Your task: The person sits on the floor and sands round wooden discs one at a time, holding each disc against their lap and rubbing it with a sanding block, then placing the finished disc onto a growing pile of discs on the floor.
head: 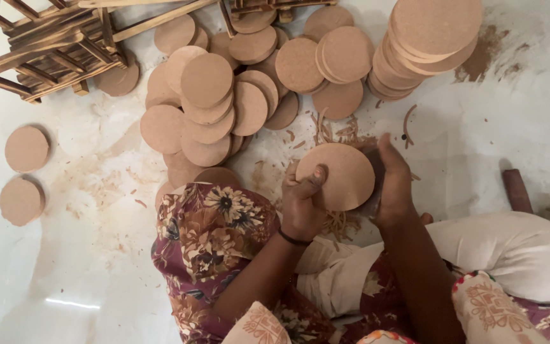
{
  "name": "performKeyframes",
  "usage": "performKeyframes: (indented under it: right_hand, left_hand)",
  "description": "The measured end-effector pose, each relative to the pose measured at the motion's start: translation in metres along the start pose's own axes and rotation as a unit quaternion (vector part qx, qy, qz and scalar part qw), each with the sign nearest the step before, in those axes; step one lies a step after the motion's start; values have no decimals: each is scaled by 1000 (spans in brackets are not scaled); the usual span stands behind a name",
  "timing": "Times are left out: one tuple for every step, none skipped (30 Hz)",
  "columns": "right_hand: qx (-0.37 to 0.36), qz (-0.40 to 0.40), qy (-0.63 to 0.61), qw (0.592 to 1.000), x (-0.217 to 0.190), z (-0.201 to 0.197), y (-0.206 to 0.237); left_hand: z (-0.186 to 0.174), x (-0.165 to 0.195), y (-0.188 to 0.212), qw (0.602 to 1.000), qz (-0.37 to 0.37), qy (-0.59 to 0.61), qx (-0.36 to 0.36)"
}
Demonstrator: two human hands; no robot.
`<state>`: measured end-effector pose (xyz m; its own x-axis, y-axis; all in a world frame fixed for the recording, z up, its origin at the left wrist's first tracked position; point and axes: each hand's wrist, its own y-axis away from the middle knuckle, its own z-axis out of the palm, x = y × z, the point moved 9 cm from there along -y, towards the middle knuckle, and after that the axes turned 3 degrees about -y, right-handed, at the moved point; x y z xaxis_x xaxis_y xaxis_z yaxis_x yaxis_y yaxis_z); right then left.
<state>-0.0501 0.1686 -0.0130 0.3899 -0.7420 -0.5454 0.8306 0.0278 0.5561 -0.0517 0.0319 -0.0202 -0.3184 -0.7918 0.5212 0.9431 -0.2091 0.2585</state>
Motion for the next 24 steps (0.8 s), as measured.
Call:
performKeyframes:
  right_hand:
    - [16, -63, 15, 998, -10, -3, 1]
    - [31, -125, 30, 991, -20, -4, 3]
    - [57, -191, 103, 975, -28, -5, 7]
    - [84, -255, 174, 947, -36, -5, 14]
    - [113, -316, 244, 910, -43, -2, 23]
    - [102, -382, 298, 869, -45, 9, 32]
    - [90, -444, 350, 820, -44, 22, 43]
    - [77, -501, 399, 764, -41, 36, 54]
    - [97, -504, 455, 728, -37, 41, 55]
    - [117, -504, 508, 689, -37, 46, 56]
    - [136, -502, 559, 646, -34, 50, 57]
    - [122, -444, 454, 763, -38, 36, 44]
    - [115, -393, 361, 838, -38, 25, 33]
    - [79, -292, 249, 920, -30, 15, 18]
    - [40, -167, 123, 977, -14, 11, 5]
    - [16, -48, 17, 999, 6, 11, 0]
    - [-2, 30, -38, 999, 17, 13, 0]
    - [-14, 23, -45, 999, 15, 15, 1]
    - [-21, 14, -53, 998, 13, 15, 2]
    - [-16, -35, -39, 998, 3, 13, 4]
    - [-11, -126, -1, 992, -13, 11, 8]
    - [-3, -215, 50, 975, -29, 10, 15]
    - [6, -294, 102, 950, -43, 10, 23]
    - [0, -349, 116, 930, -51, 11, 31]
  left_hand:
    - [2, 3, 0, 1000, 4, 3, -10]
    - [2, 5, -2, 1000, 9, 11, -7]
    - [2, 8, -3, 1000, 13, 18, -5]
    - [1, 10, -4, 1000, 16, 25, -3]
    - [3, 12, -4, 999, 24, 24, -13]
    - [5, 13, -4, 999, 31, 25, -23]
    - [7, 14, -4, 998, 38, 26, -34]
    - [8, 11, -2, 998, 32, 34, -32]
    - [9, 8, 1, 998, 26, 41, -30]
    - [11, 6, 3, 998, 19, 47, -28]
    - [13, 5, 5, 998, 22, 44, -24]
    - [16, 4, 7, 999, 24, 41, -21]
    - [19, 4, 9, 999, 27, 38, -18]
    - [17, 0, 9, 999, -7, 51, 8]
    - [16, -4, 10, 997, -41, 63, 31]
    - [16, -8, 12, 993, -76, 76, 53]
    - [24, -2, 12, 996, -64, 65, 20]
    - [32, 3, 15, 997, -54, 54, -13]
    - [39, 9, 17, 997, -44, 44, -46]
    - [39, 14, 17, 997, -40, 47, -47]
    - [38, 19, 16, 997, -34, 51, -45]
    - [35, 23, 15, 997, -26, 53, -42]
    - [30, 26, 12, 998, -18, 53, -25]
    - [23, 27, 9, 999, -10, 52, -9]
